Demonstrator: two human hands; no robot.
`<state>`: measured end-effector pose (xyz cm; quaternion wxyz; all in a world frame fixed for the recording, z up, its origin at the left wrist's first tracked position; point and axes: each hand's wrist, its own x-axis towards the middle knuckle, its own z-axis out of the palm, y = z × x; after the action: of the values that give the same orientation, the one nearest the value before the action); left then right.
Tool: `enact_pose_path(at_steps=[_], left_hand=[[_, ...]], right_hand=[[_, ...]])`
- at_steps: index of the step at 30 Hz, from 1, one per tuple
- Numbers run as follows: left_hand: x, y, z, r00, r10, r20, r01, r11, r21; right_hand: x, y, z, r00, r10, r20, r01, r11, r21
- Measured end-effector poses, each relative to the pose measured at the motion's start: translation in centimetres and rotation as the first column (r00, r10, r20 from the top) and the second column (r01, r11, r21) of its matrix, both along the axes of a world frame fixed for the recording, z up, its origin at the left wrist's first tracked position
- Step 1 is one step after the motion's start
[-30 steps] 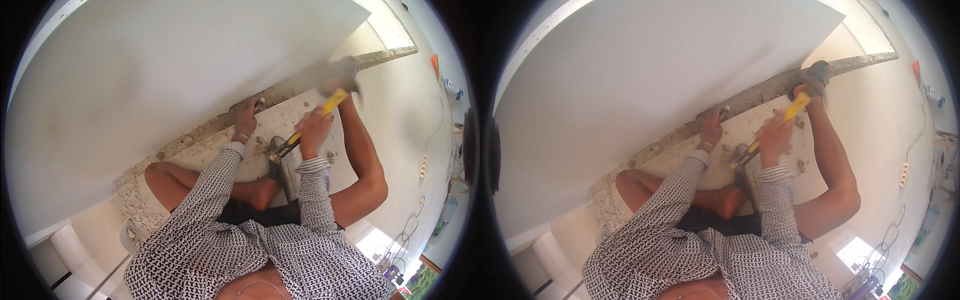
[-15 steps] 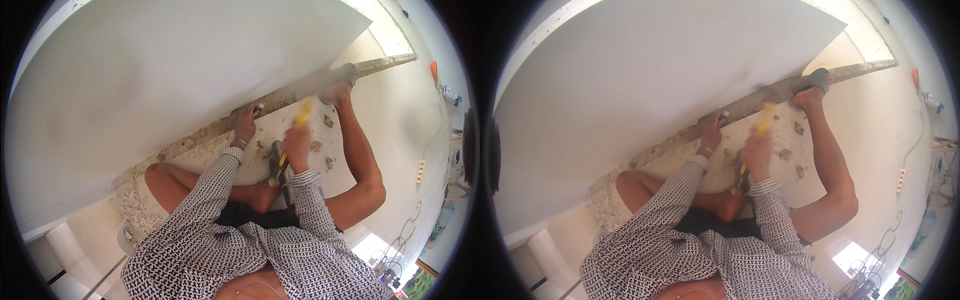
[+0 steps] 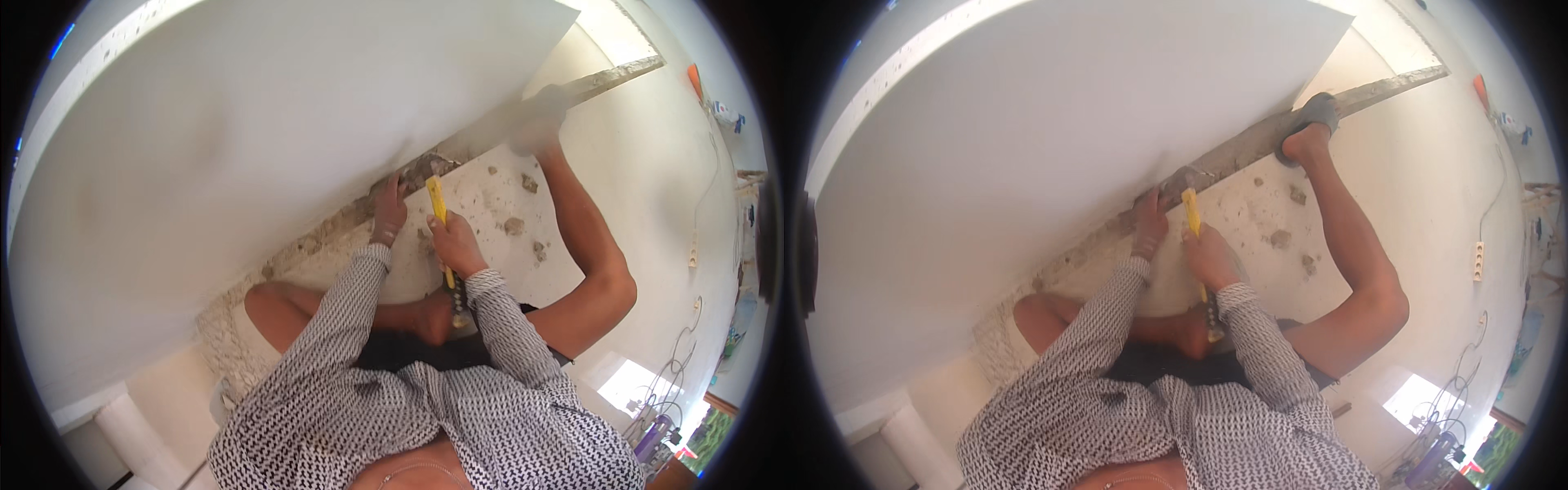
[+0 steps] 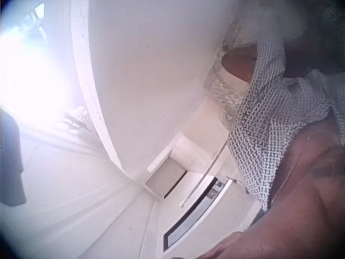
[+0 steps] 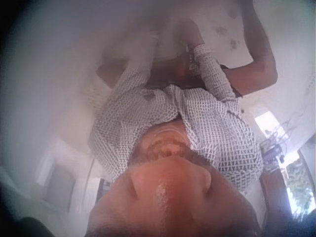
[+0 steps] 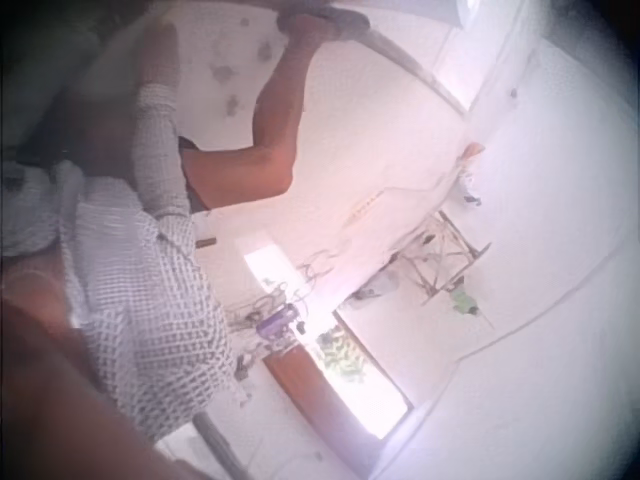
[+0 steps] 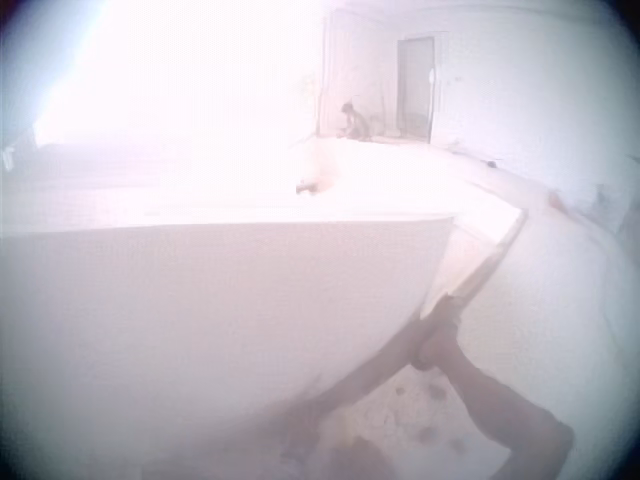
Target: The person sits on the floor and uses a hammer and chisel to chip away at the base of a white wall. They repeatedly strike the chisel to break off pieces of the wall material, creating a pile of debris on the floor.
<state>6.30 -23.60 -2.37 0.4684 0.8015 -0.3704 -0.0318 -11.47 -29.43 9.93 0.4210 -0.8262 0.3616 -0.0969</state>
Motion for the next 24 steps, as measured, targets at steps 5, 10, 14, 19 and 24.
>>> enact_pose_path(at_steps=[5,10,14,19,24], left_hand=[[-0.9,1.7,-0.5,1.000,0.021,0.001,-0.021,1.000,-0.016],[-1.8,-0.9,1.0,1.000,-0.012,0.003,0.012,1.000,0.006],[-0.9,1.6,-1.1,0.998,-0.035,0.054,0.035,0.999,0.009],[-0.8,0.9,0.1,0.996,-0.030,-0.085,0.043,0.988,0.148],[-1.6,0.2,-0.8,0.999,-0.025,0.044,0.022,0.998,0.063]], right_hand=[[0.2,-4.1,14.9,0.821,-0.383,0.423,0.213,0.894,0.395],[0.9,-2.2,0.9,0.766,-0.457,0.453,0.402,0.890,0.218],[1.4,-2.1,7.0,0.967,-0.235,-0.096,0.223,0.607,0.763],[0.5,-8.4,13.3,0.678,-0.485,0.552,0.235,0.855,0.462],[0.7,-1.8,0.6,0.971,-0.240,-0.011,0.229,0.912,0.339]])
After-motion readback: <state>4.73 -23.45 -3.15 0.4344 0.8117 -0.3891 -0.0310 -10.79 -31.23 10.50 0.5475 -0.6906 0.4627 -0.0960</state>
